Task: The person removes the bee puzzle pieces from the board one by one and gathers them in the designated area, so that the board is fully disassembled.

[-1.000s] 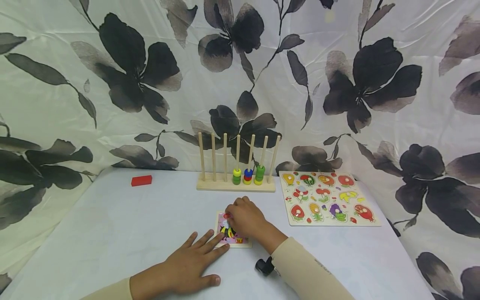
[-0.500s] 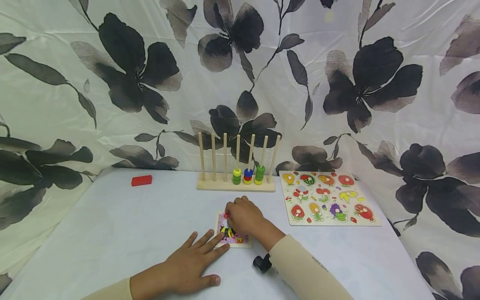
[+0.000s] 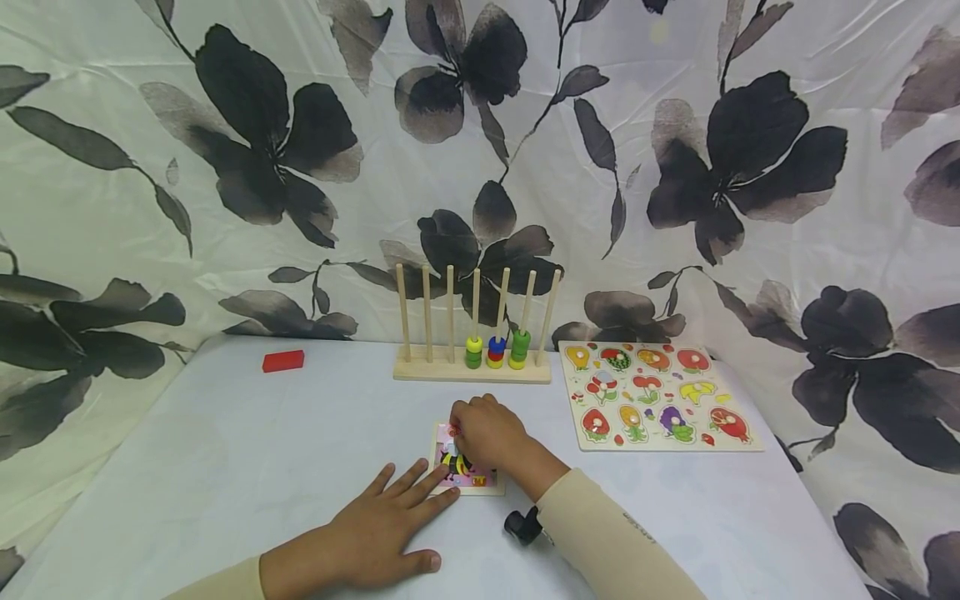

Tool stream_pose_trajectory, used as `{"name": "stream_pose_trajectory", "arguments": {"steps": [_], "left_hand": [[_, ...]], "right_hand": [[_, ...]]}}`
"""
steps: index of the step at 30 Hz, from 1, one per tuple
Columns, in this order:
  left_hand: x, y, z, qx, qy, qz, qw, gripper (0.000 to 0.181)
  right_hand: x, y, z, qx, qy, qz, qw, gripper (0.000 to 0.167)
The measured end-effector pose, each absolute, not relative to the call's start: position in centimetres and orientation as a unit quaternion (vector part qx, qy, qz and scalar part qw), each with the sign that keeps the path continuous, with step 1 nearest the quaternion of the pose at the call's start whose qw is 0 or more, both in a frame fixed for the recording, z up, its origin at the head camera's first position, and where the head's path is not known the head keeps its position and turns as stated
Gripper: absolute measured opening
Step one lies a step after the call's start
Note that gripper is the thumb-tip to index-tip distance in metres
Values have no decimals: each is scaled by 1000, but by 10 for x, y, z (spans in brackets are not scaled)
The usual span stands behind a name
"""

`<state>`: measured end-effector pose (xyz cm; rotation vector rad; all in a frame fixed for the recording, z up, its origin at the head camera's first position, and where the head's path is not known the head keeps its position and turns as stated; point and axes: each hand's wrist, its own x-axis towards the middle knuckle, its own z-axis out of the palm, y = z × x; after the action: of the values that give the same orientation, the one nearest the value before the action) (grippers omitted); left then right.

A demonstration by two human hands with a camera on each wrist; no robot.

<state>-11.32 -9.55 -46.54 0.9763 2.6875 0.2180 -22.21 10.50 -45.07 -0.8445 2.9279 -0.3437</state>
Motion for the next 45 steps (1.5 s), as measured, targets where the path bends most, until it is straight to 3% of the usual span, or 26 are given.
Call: {"name": "stream_pose_trajectory", "arguments": {"steps": [45], "left_hand": [[-114,-97,-469,340,928,66,133,80]], "right_hand": [[-212,107,-445,-235,959,-159,0,28]]}}
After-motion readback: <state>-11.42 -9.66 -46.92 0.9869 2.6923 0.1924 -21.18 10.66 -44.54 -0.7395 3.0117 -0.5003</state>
